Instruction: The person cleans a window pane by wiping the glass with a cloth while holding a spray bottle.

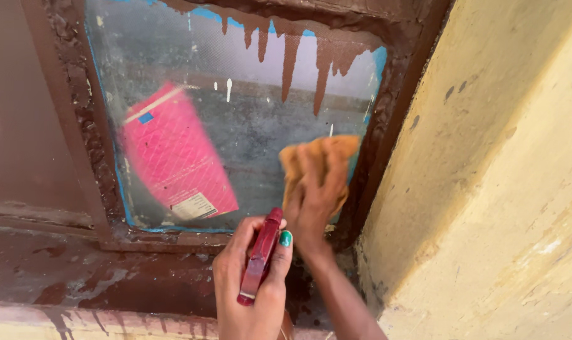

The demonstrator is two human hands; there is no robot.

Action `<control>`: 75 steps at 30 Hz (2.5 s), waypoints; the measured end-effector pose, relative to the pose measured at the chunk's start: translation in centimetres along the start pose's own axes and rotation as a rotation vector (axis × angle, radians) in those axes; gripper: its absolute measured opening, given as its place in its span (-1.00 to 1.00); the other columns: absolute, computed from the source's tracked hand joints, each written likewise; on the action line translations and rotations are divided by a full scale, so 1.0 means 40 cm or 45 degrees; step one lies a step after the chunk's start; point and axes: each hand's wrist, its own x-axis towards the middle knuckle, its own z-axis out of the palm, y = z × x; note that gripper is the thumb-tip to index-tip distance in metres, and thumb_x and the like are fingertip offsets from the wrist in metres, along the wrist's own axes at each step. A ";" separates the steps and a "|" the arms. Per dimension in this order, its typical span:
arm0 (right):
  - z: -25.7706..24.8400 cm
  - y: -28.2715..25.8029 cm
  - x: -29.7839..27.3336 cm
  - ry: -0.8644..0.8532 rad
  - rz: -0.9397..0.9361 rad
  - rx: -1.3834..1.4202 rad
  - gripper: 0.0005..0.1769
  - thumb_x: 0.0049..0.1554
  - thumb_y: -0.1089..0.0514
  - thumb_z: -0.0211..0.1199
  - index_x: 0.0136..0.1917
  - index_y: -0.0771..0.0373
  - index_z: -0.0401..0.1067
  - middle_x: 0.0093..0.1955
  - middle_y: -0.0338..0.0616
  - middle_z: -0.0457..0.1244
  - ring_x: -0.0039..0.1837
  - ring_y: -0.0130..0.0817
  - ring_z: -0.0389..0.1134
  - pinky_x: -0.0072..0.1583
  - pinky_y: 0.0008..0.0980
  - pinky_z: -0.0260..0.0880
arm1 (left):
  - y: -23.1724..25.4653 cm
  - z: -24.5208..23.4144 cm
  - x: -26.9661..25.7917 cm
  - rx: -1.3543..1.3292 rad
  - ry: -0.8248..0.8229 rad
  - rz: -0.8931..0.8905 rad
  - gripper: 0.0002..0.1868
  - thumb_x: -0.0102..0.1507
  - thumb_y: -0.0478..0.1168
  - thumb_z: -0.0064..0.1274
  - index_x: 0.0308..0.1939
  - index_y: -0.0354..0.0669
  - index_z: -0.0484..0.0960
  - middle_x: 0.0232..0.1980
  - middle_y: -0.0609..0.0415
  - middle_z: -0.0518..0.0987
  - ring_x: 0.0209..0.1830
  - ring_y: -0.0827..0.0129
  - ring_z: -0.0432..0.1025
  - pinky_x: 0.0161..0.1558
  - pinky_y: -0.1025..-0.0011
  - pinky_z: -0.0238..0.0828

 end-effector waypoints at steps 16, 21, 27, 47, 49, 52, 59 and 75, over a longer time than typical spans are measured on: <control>0.018 0.041 0.121 0.080 -0.146 -0.254 -0.69 0.35 0.20 0.21 0.34 0.17 0.52 0.52 -0.07 0.12 0.65 0.10 0.04 0.60 0.06 0.08 | -0.003 -0.043 0.049 -0.026 -0.059 -0.115 -0.85 0.19 -0.27 0.20 -0.23 -0.25 0.60 -0.45 0.07 0.52 -0.43 0.49 0.36 -0.32 0.47 0.34; 0.054 -0.006 0.061 0.018 -0.141 -0.309 -0.29 0.23 -0.09 0.27 0.50 0.33 0.25 0.60 0.29 -0.08 0.65 0.29 -0.19 0.57 0.30 -0.22 | 0.018 -0.063 0.087 -0.068 -0.088 0.056 -0.85 0.21 -0.29 0.16 -0.18 -0.26 0.58 -0.37 0.13 0.58 -0.33 0.54 0.42 -0.21 0.52 0.39; 0.071 -0.027 0.090 0.016 -0.167 -0.348 -0.44 0.25 0.04 0.29 0.47 0.15 0.31 0.61 0.17 -0.04 0.72 0.19 -0.17 0.65 0.23 -0.19 | 0.034 -0.088 0.135 -0.093 -0.082 -0.124 -0.84 0.20 -0.26 0.17 -0.19 -0.22 0.59 -0.40 0.13 0.59 -0.36 0.55 0.43 -0.24 0.51 0.40; 0.101 -0.030 0.314 0.146 -0.350 -0.512 -0.58 0.14 0.14 0.28 0.28 0.19 0.41 0.54 0.03 0.12 0.58 0.11 0.03 0.53 0.10 -0.03 | 0.060 -0.162 0.264 -0.198 -0.292 -0.093 -0.82 0.21 -0.19 0.17 -0.17 -0.18 0.61 -0.42 0.16 0.59 -0.38 0.57 0.44 -0.27 0.53 0.39; 0.102 -0.030 0.335 0.206 -0.376 -0.506 -0.57 0.13 0.15 0.28 0.27 0.19 0.42 0.51 0.02 0.13 0.57 0.09 0.05 0.52 0.10 -0.03 | 0.065 -0.174 0.274 -0.230 -0.302 -0.023 -0.82 0.22 -0.19 0.17 -0.16 -0.18 0.61 -0.41 0.17 0.61 -0.35 0.61 0.48 -0.24 0.56 0.43; 0.112 -0.033 0.324 0.253 -0.388 -0.500 -0.60 0.15 0.13 0.32 0.26 0.18 0.45 0.50 -0.06 0.16 0.55 0.03 0.09 0.53 0.06 -0.02 | 0.068 -0.196 0.284 -0.232 -0.346 -0.085 -0.80 0.20 -0.19 0.18 -0.13 -0.14 0.60 -0.44 0.15 0.59 -0.40 0.59 0.44 -0.30 0.54 0.40; 0.129 -0.062 0.224 0.193 -0.456 -0.515 -0.61 0.10 0.13 0.31 0.19 0.23 0.45 0.48 0.05 0.17 0.53 0.08 0.05 0.48 0.10 -0.06 | 0.069 -0.241 0.300 -0.207 -0.367 -0.059 -0.80 0.19 -0.21 0.17 -0.12 -0.11 0.58 -0.45 0.18 0.59 -0.43 0.58 0.46 -0.33 0.52 0.43; 0.120 -0.047 0.304 0.287 -0.420 -0.462 -0.68 0.20 0.22 0.25 0.21 0.33 0.42 0.45 0.13 0.19 0.57 0.18 0.11 0.54 0.11 0.10 | -0.013 -0.255 0.353 -0.194 -0.446 -0.058 -0.71 0.23 -0.05 0.23 -0.06 -0.07 0.63 -0.24 0.21 0.64 -0.22 0.58 0.61 -0.14 0.52 0.52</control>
